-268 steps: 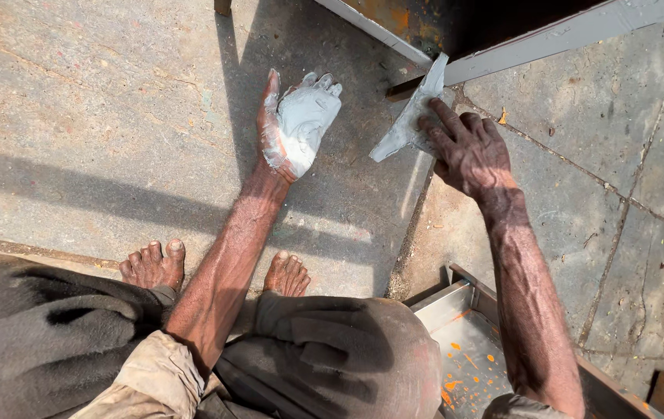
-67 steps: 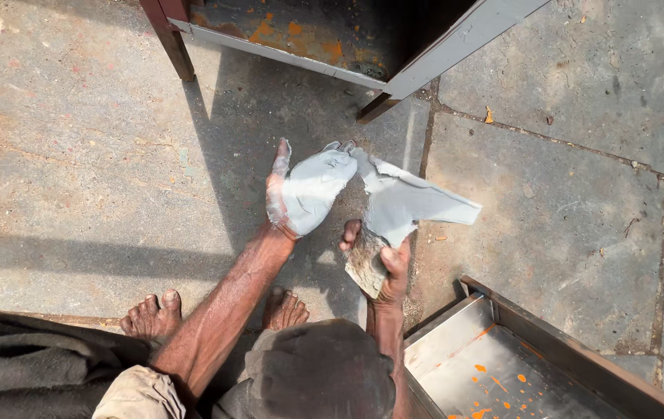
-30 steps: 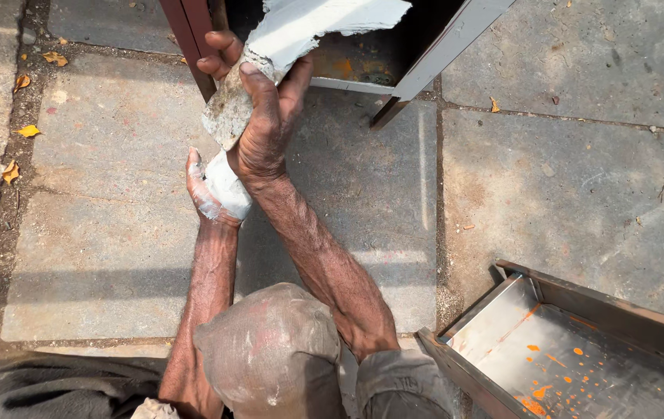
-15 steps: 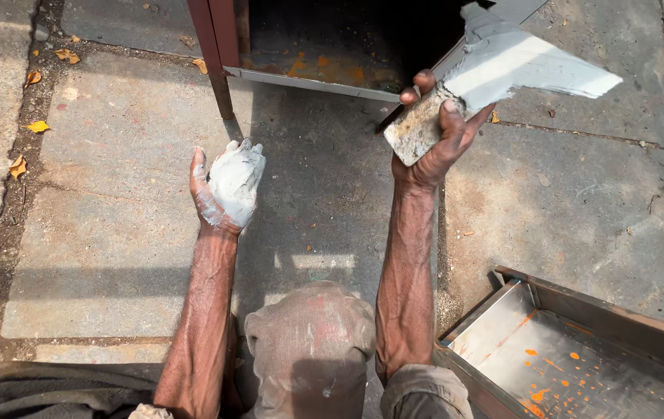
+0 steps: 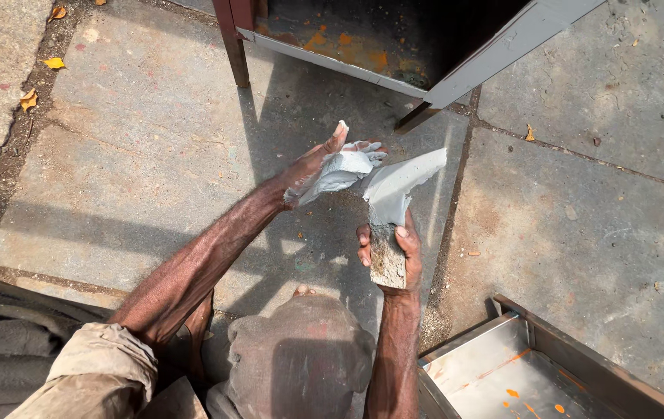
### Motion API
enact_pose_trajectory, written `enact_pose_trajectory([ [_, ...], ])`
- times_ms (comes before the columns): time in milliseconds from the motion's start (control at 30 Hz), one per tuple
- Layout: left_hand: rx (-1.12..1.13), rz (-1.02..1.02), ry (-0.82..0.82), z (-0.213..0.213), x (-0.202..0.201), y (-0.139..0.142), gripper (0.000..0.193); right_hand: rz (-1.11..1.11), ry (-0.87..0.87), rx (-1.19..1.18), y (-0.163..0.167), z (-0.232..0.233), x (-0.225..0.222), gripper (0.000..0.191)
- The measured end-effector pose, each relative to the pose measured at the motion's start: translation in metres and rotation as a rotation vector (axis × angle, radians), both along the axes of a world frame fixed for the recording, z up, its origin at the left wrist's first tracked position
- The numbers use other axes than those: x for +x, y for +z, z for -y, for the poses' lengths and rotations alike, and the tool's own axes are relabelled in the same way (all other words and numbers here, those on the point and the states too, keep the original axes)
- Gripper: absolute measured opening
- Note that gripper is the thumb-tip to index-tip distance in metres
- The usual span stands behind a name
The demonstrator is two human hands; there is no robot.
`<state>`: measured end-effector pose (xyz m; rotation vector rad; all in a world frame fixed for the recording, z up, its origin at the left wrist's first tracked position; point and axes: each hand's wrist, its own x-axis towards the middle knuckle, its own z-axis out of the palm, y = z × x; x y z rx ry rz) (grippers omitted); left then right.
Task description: The person kneels on a tiled floor and uses a putty knife to apply a white filler paste to the edges and corners of a reddish-brown metal cabinet. They repeatedly scoop filler from their left hand onto the tool and smooth it along the cabinet's frame.
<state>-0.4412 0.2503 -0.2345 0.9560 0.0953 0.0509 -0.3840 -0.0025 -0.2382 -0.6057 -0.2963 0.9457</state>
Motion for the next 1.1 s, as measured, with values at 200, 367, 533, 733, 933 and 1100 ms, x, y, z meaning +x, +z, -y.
enact_pose_trajectory([
  [200,-0.743,0.016,0.461,0.003,-0.002,-0.023,0.103,1.089,-0.163,-0.802,0.064,0.017,0.051,0.083],
  [367,-0.984,0.059,0.584,0.015,-0.025,-0.046,0.099,2.325,0.007,-1.103,0.102,-0.041,0.101,0.097],
  [533,-0.96,0.064,0.568,0.018,-0.031,-0.052,0.099,2.761,0.119,-1.09,0.136,-0.066,0.136,0.068],
  [733,-0.976,0.108,0.548,0.015,-0.036,-0.05,0.1,2.926,0.066,-1.203,0.184,-0.06,0.141,0.046],
  [933,-0.954,0.127,0.524,0.016,-0.04,-0.042,0.103,2.792,0.108,-1.332,0.223,-0.039,0.121,0.076],
  [1100,-1.108,0.167,0.474,0.029,-0.035,-0.032,0.101,1.518,-0.163,-0.5,0.13,-0.015,0.064,0.068],
])
